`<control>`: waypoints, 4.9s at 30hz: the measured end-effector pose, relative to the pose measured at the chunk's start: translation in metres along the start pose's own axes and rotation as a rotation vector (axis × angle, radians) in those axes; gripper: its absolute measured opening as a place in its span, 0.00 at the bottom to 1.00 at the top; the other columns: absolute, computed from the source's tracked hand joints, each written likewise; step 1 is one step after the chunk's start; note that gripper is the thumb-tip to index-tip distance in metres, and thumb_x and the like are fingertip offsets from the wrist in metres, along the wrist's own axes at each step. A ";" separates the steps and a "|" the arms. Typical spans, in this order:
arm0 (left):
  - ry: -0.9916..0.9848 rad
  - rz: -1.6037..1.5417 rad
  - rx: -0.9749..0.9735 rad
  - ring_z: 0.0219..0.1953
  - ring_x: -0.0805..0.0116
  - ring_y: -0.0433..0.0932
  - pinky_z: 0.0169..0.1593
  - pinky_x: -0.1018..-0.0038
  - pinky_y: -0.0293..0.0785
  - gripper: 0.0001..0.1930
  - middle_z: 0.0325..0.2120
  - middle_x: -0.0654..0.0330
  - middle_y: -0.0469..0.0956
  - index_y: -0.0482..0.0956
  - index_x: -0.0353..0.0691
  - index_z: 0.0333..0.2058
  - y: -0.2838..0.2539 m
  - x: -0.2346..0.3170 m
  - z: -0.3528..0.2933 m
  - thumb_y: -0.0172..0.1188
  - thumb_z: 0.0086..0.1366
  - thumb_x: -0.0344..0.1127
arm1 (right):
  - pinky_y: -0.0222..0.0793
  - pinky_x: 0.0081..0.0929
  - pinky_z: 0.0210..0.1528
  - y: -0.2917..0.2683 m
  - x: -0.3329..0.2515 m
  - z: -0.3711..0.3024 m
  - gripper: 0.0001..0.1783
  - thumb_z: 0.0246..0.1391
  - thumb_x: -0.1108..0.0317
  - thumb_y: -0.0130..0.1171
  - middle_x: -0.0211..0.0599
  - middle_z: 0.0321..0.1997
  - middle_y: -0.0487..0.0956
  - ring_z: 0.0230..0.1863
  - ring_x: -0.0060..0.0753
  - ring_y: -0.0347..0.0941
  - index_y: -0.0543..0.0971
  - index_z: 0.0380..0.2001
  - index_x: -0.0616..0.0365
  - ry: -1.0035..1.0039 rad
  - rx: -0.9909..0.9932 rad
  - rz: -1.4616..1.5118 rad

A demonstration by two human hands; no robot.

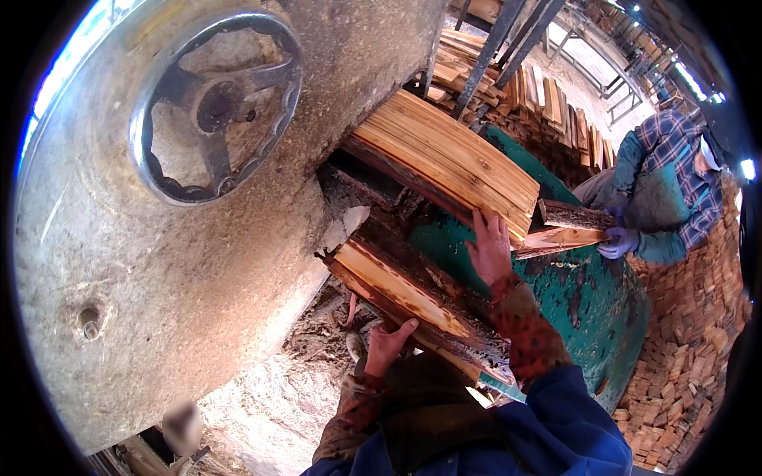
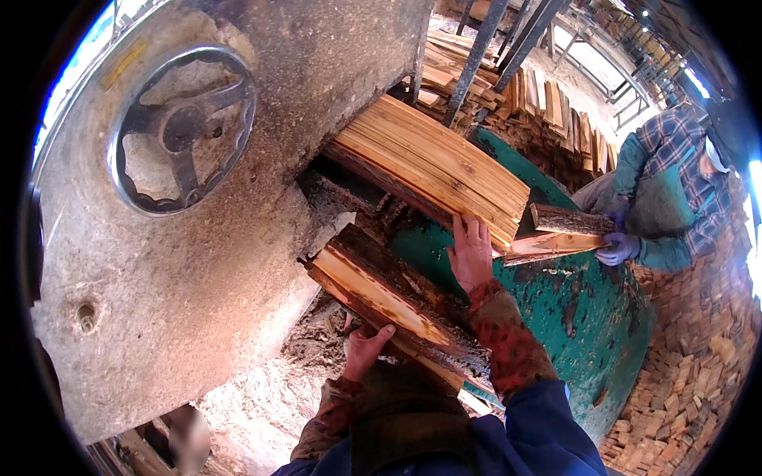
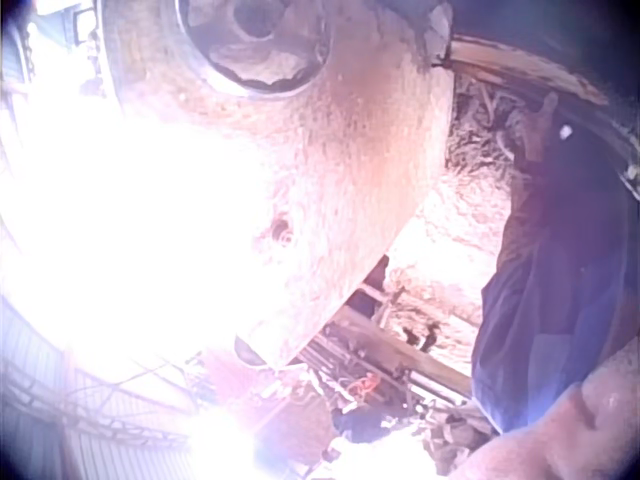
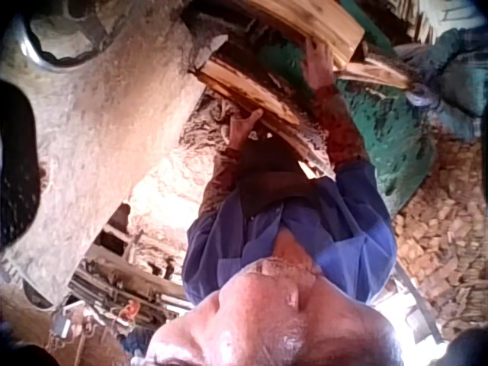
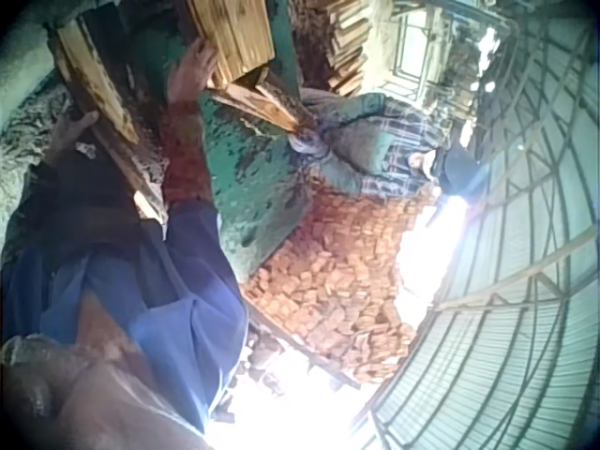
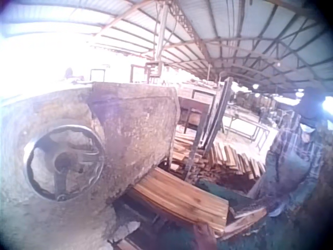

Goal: The person picks up processed wooden planks from a pile on the floor and carries them to a green conveyor belt. They place the planks onto the belt, stacking them in a neat pile alongside other planks already there. The person repeats this process, moving planks from the floor to the conveyor belt.

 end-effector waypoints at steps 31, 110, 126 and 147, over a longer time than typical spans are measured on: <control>-0.020 -0.134 0.042 0.46 0.72 0.75 0.52 0.72 0.73 0.27 0.46 0.59 0.78 0.68 0.33 0.54 0.000 -0.018 0.002 0.68 0.60 0.35 | 0.70 0.25 0.47 -0.053 0.055 -0.134 0.18 0.51 0.70 0.61 0.43 0.41 0.81 0.44 0.27 0.75 0.78 0.45 0.67 0.479 -0.431 0.898; 0.040 -0.164 0.065 0.46 0.70 0.76 0.53 0.72 0.72 0.27 0.46 0.59 0.78 0.70 0.33 0.54 0.000 -0.023 0.003 0.68 0.59 0.35 | 0.72 0.25 0.39 -0.063 0.079 -0.148 0.21 0.47 0.65 0.64 0.43 0.34 0.83 0.36 0.23 0.76 0.80 0.43 0.68 0.514 -0.325 0.720; -0.104 -0.413 -0.110 0.46 0.58 0.78 0.41 0.59 0.82 0.30 0.47 0.53 0.74 0.61 0.38 0.60 0.000 -0.028 -0.023 0.46 0.70 0.56 | 0.74 0.28 0.36 -0.085 0.004 -0.258 0.18 0.46 0.65 0.67 0.46 0.32 0.82 0.32 0.34 0.80 0.80 0.39 0.65 0.491 -0.357 0.658; 0.131 0.020 0.156 0.44 0.68 0.75 0.51 0.71 0.72 0.33 0.44 0.54 0.78 0.69 0.25 0.51 0.031 0.005 -0.032 0.73 0.54 0.41 | 0.68 0.40 0.53 -0.107 -0.042 -0.171 0.24 0.46 0.69 0.65 0.49 0.49 0.72 0.52 0.53 0.69 0.73 0.47 0.66 0.014 -0.180 0.503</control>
Point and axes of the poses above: each hand's wrist, its own z-axis towards the middle knuckle, its own y-axis out of the palm, x = y × z, the point moved 5 cm from there along z, towards the middle knuckle
